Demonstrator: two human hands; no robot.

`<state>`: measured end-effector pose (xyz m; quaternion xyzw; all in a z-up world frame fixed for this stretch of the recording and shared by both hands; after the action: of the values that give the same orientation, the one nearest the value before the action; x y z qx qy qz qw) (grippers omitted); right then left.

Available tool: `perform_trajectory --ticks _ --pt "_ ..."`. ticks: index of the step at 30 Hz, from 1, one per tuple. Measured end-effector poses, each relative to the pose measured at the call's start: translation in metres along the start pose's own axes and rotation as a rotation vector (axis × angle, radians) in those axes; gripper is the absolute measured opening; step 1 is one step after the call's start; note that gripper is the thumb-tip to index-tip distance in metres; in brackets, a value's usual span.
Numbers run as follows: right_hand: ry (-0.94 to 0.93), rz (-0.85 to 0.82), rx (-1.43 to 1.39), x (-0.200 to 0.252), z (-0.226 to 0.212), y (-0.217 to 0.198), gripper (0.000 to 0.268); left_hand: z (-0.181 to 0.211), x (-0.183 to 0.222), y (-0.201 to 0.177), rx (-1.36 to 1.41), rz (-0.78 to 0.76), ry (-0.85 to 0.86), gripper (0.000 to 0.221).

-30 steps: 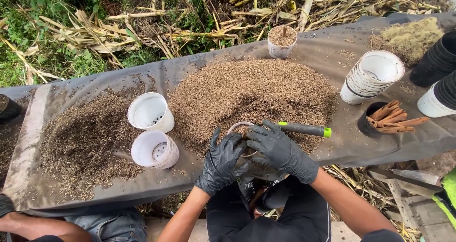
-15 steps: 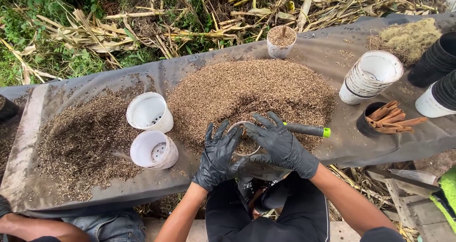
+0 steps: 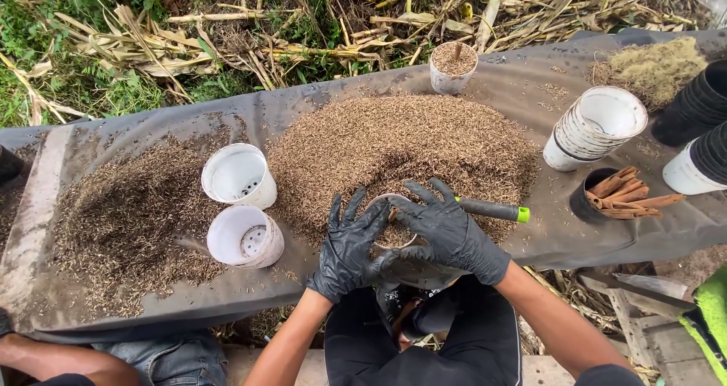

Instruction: Filling small plastic cups with soil using a trowel and a small hand tool at a potting station.

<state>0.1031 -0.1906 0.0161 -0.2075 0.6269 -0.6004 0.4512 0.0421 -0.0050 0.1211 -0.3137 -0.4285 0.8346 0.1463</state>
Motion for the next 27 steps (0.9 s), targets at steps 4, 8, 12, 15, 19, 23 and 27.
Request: perform_trajectory --ticks 4,8,12,15,19,23,27 --pt "-0.045 -0.013 0.083 0.006 -0.004 0.011 0.079 0.042 -0.017 -0.036 -0.013 0.125 -0.13 0.057" --pt "0.003 -0.076 0.045 0.011 -0.002 0.03 0.076 0.009 -0.008 -0.007 0.099 0.166 -0.098 0.061" --pt "0.022 -0.059 -0.015 0.012 -0.004 0.041 0.073 -0.009 0.001 0.018 0.038 0.201 0.117 0.063" --pt "0.026 -0.035 -0.025 0.014 -0.003 0.045 0.076 -0.014 0.008 0.031 -0.018 0.17 0.1 0.063" --pt "0.036 0.014 0.016 0.012 -0.009 0.019 0.086 -0.019 0.021 0.053 -0.111 0.122 0.086 0.062" --pt "-0.057 0.183 0.084 0.015 -0.027 0.001 0.077 -0.029 0.036 0.076 -0.235 0.043 0.034 0.064" --pt "-0.103 0.166 0.018 0.014 -0.026 0.018 0.064 -0.046 0.034 0.097 -0.368 -0.036 0.011 0.067"
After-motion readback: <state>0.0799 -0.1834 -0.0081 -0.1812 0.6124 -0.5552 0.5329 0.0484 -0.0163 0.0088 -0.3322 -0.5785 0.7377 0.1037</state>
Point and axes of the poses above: each hand's wrist, its own x-axis away from the middle knuckle, its own y-axis out of the palm, z = x × y, the point moved 5 cm from there along -x, towards the middle knuckle, and after that the axes turned 2 degrees about -y, right-handed, at the moved point
